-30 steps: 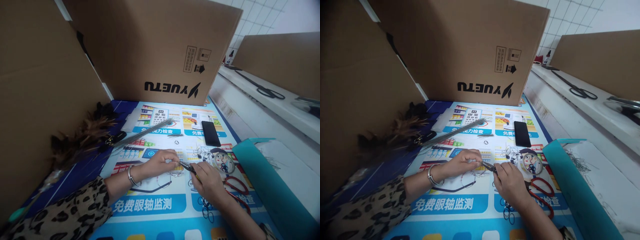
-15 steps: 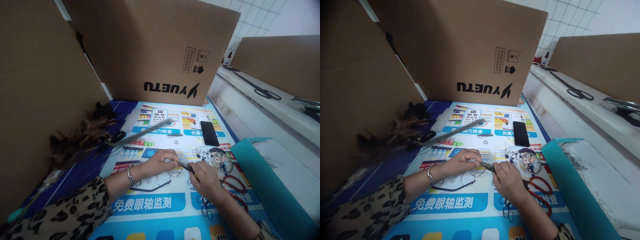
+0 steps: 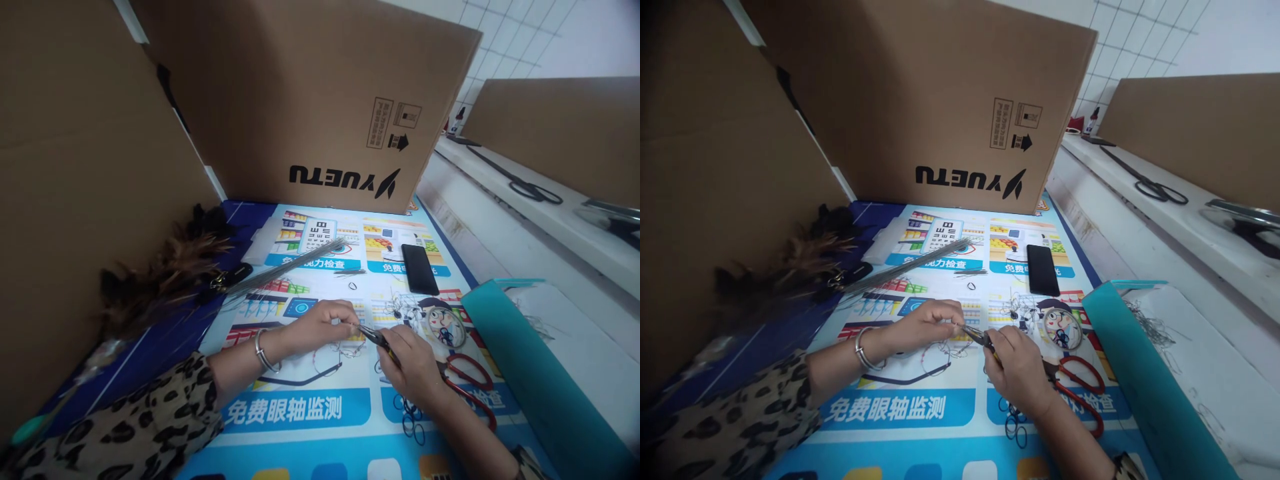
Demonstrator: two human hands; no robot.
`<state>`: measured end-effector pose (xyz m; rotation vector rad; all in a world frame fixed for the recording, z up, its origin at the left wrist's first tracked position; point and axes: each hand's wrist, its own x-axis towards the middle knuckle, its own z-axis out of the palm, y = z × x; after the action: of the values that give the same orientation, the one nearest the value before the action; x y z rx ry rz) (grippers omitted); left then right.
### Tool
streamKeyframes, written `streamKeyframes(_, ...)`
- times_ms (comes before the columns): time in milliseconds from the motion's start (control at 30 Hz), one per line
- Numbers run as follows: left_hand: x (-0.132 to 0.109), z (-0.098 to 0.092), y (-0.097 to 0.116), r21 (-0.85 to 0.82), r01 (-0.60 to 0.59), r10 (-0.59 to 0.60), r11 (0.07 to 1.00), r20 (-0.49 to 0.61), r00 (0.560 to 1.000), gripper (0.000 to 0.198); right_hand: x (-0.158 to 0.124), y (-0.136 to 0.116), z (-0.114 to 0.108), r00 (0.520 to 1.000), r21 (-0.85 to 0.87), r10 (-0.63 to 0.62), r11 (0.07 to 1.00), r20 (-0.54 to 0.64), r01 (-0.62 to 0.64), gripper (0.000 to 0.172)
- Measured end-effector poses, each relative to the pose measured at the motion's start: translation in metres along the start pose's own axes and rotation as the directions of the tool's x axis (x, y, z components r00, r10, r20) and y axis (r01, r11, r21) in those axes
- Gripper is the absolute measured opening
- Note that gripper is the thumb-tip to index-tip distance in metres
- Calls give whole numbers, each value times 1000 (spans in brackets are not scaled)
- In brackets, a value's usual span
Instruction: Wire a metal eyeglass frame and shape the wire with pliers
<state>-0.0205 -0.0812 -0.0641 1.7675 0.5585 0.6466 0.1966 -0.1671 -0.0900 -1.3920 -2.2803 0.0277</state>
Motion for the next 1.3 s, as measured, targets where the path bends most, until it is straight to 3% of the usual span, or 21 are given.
streamKeyframes(167, 1, -2, -2, -143, 106, -95, 984, 77, 992, 11, 3, 4, -6, 999, 11, 0, 1000, 42, 0, 25)
streamKeyframes(300, 1, -3, -4, -340, 256, -198, 905, 195, 961, 11, 4, 5, -8, 998, 100, -10, 995, 54, 4, 22)
streamKeyframes(533, 1, -4, -8, -413, 291, -172, 863, 302, 938, 10, 4, 2, -9, 996, 172, -31, 985, 79, 17, 24)
streamKeyframes(867, 1, -3, -9, -437, 335, -201, 835, 325, 924, 11, 4, -2, -10, 996, 111, -11, 994, 93, 0, 23)
streamKeyframes(1000, 1, -3, -9, -466, 326, -191, 823, 314, 930, 9, 4, -1, -12, 989, 201, 17, 978, 149, -47, 23)
streamKeyframes(1300, 2, -2, -13, -546, 312, -222, 778, 226, 949, 12, 10, 1, -28, 983, 458, 141, 871, 115, -179, 10)
